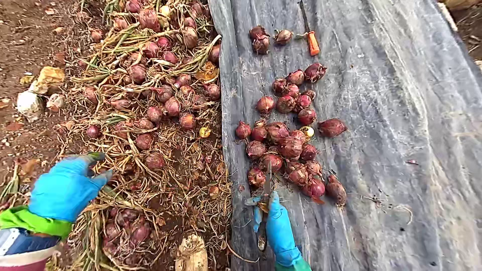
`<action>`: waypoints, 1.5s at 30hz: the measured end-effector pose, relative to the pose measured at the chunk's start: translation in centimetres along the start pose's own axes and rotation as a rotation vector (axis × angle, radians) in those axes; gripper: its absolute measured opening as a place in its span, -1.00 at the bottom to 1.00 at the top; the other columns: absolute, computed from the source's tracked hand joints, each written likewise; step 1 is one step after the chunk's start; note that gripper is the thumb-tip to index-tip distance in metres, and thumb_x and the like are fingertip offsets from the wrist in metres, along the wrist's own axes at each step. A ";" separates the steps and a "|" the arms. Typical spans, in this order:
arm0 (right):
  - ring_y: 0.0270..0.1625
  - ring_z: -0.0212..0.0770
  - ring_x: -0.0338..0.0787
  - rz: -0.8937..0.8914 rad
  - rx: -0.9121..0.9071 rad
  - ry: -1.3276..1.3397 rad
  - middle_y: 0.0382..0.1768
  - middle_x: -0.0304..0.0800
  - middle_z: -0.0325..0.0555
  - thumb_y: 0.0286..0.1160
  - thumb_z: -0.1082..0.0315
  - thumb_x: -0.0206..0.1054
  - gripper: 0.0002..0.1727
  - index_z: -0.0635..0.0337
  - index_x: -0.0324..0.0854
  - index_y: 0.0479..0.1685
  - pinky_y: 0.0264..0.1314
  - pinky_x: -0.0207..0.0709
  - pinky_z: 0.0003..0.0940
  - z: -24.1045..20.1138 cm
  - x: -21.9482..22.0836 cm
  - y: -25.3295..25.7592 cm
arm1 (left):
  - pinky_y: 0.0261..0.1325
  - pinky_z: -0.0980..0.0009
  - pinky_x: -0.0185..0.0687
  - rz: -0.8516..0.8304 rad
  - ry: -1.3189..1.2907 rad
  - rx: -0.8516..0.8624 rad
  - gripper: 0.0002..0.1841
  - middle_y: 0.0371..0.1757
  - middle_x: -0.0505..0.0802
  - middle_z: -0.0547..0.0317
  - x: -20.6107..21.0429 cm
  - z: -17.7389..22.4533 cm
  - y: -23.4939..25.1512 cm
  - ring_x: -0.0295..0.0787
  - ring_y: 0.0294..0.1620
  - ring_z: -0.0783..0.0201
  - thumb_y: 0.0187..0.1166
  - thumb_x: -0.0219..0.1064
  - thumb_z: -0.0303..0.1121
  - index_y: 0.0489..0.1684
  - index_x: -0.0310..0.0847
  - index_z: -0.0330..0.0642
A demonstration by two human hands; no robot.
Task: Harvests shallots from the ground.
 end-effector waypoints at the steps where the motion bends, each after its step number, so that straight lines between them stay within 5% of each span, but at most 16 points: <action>1: -0.77 -0.10 0.63 -0.011 -0.001 -0.001 -0.73 0.62 -0.03 0.74 -0.40 -0.48 0.00 0.28 0.71 -0.08 -0.74 0.64 -0.15 0.0 0.6 -0.2 | 0.04 -0.25 0.77 -0.013 -0.004 0.040 -0.65 0.12 0.88 -0.02 4.3 3.7 1.0 0.85 0.08 -0.07 0.44 0.58 -0.10 0.16 0.85 0.07; 3: -0.77 -0.10 0.64 -0.046 -0.010 -0.011 -0.72 0.64 -0.04 0.71 -0.44 -0.48 0.01 0.27 0.70 -0.08 -0.74 0.64 -0.16 -0.1 1.5 -0.9 | 0.15 -0.09 0.78 -0.225 0.058 0.272 -0.73 0.19 0.88 0.19 12.8 13.8 2.7 0.82 0.20 0.04 0.50 0.48 -0.12 0.13 0.86 0.25; 7: -0.77 -0.12 0.63 -0.031 -0.030 -0.034 -0.72 0.64 -0.06 0.68 -0.47 -0.46 0.02 0.24 0.74 -0.10 -0.75 0.63 -0.18 -0.6 1.7 -5.0 | -0.05 -0.23 0.80 -0.622 0.230 0.453 -0.70 0.21 0.77 -0.20 21.4 22.9 4.1 0.80 0.08 -0.27 0.39 0.47 -0.53 0.08 0.80 -0.09; 9: -0.77 -0.15 0.64 -0.012 -0.045 -0.020 -0.72 0.65 -0.07 0.70 -0.44 -0.49 0.01 0.24 0.73 -0.08 -0.75 0.62 -0.21 -1.4 1.3 -6.7 | 0.03 -0.25 0.80 -0.605 0.153 0.326 -0.72 0.21 0.79 -0.13 20.0 22.1 5.4 0.81 0.14 -0.20 0.43 0.45 -0.39 0.10 0.78 -0.11; 11: -0.78 -0.16 0.64 0.008 -0.020 0.036 -0.73 0.65 -0.05 0.72 -0.42 -0.49 0.01 0.28 0.71 -0.05 -0.74 0.62 -0.23 -0.8 1.2 -8.0 | 0.15 -0.16 0.77 -0.555 -0.054 0.123 -0.58 0.15 0.85 0.09 16.6 20.3 5.7 0.84 0.13 0.01 0.44 0.48 0.02 0.15 0.77 0.00; 13: -0.76 -0.18 0.64 0.019 0.014 0.050 -0.73 0.65 -0.07 0.67 -0.48 -0.35 -0.01 0.27 0.72 -0.07 -0.72 0.63 -0.24 0.7 1.8 -8.1 | 0.01 0.07 0.87 -0.476 -0.449 -0.095 -0.45 -0.14 0.92 0.19 13.1 18.9 4.8 0.91 -0.18 0.21 0.35 0.56 0.24 0.08 0.78 0.01; 16: -0.72 -0.23 0.62 -0.045 0.047 -0.015 -0.70 0.66 -0.14 0.49 -0.41 0.24 -0.25 0.24 0.76 -0.12 -0.64 0.60 -0.27 3.1 4.9 -7.3 | -0.52 0.28 0.82 -0.422 -1.022 -0.302 -0.53 -0.38 0.91 -0.01 10.5 18.9 1.3 0.86 -0.58 0.15 0.59 0.47 0.06 0.14 0.66 -0.16; 19: -0.62 -0.26 0.72 -0.073 0.041 -0.162 -0.63 0.74 -0.24 0.00 -0.39 0.61 -0.33 0.08 0.77 -0.32 -0.48 0.70 -0.18 2.9 8.3 -6.4 | -0.57 0.34 0.76 -0.417 -1.097 -0.280 -0.57 -0.44 0.89 0.02 11.2 19.7 -1.5 0.81 -0.62 0.19 0.70 0.34 0.05 0.15 0.64 -0.15; 20: -0.61 -0.26 0.72 -0.066 -0.010 -0.148 -0.62 0.74 -0.24 -0.01 -0.46 0.58 -0.28 0.09 0.77 -0.33 -0.48 0.71 -0.17 2.4 9.0 -6.1 | -0.54 0.32 0.77 -0.418 -1.069 -0.251 -0.56 -0.43 0.88 0.07 11.8 19.9 -2.2 0.81 -0.61 0.22 0.67 0.35 0.09 0.13 0.67 -0.11; 24: -0.71 -0.26 0.63 0.015 -0.259 -0.240 -0.74 0.61 -0.26 0.30 -0.75 -0.17 -0.02 0.02 0.65 -0.58 -0.62 0.64 -0.17 -0.5 8.5 -4.7 | -0.28 0.29 0.85 -0.334 -0.949 -0.105 -0.54 -0.31 0.90 0.33 11.8 21.3 -2.2 0.82 -0.44 0.36 0.44 0.52 0.18 0.08 0.76 0.07; 27: -0.77 -0.23 0.59 0.121 -0.212 -0.266 -0.80 0.57 -0.22 0.63 -0.52 -0.26 -0.08 0.06 0.62 -0.66 -0.71 0.57 -0.18 -2.4 5.7 -3.9 | 0.12 0.30 0.85 -0.234 -0.810 0.136 -0.47 -0.04 0.91 0.49 9.7 24.0 -0.2 0.86 -0.04 0.52 0.24 0.66 0.21 0.12 0.79 0.19; 30: -0.83 -0.12 0.52 0.334 0.037 0.013 -0.82 0.48 -0.07 0.81 -0.33 -0.34 -0.12 0.24 0.57 -0.49 -0.80 0.54 -0.13 -2.3 1.6 -1.9 | 0.60 0.24 0.58 -0.123 -0.633 0.511 -0.28 0.56 0.69 0.20 8.3 26.9 2.9 0.61 0.55 0.34 0.40 0.61 0.08 0.58 0.56 0.05; 34: -0.83 -0.10 0.50 0.431 0.121 0.195 -0.79 0.44 -0.11 0.74 -0.42 -0.47 -0.09 0.19 0.57 -0.20 -0.82 0.54 -0.06 -0.1 -2.6 -1.3 | 0.69 0.05 0.42 0.088 -0.248 0.463 -0.80 0.14 0.94 0.24 9.5 23.5 12.8 0.71 0.46 0.17 0.55 0.35 -0.40 -0.06 0.90 0.07; 36: -0.84 -0.09 0.53 0.398 0.157 0.181 -0.79 0.47 -0.08 0.76 -0.39 -0.50 -0.07 0.23 0.59 -0.15 -0.81 0.56 -0.06 1.2 -2.3 -1.8 | 0.71 -0.20 0.24 -0.090 0.073 0.337 -0.66 0.27 0.89 0.30 12.7 20.7 18.3 0.55 0.62 0.04 0.48 0.34 -0.50 0.06 0.86 0.19; 40: -0.79 -0.08 0.62 0.261 0.194 0.124 -0.73 0.62 -0.01 0.91 -0.10 -0.51 -0.15 0.37 0.65 -0.06 -0.75 0.62 -0.11 1.5 0.4 -1.8 | 0.08 -0.35 0.77 -0.400 0.231 0.161 -0.38 0.52 0.62 -0.28 18.2 14.9 23.4 0.68 0.35 -0.41 0.42 0.42 -0.61 0.57 0.57 -0.05; 45: -0.76 -0.10 0.65 -0.002 0.198 0.134 -0.73 0.62 0.00 0.76 -0.36 -0.50 0.00 0.33 0.72 -0.06 -0.71 0.67 -0.17 3.2 3.6 -0.9 | 0.25 -0.27 0.71 -0.406 0.075 -0.016 -0.64 0.23 0.84 -0.08 18.1 9.3 19.8 0.83 0.22 -0.15 0.58 0.46 -0.16 0.27 0.72 -0.06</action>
Point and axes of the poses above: each hand's wrist, its own y-axis towards the middle knuckle, its own x-axis out of the palm, z = x × y, the point moved 5 cm from there along y, towards the middle knuckle
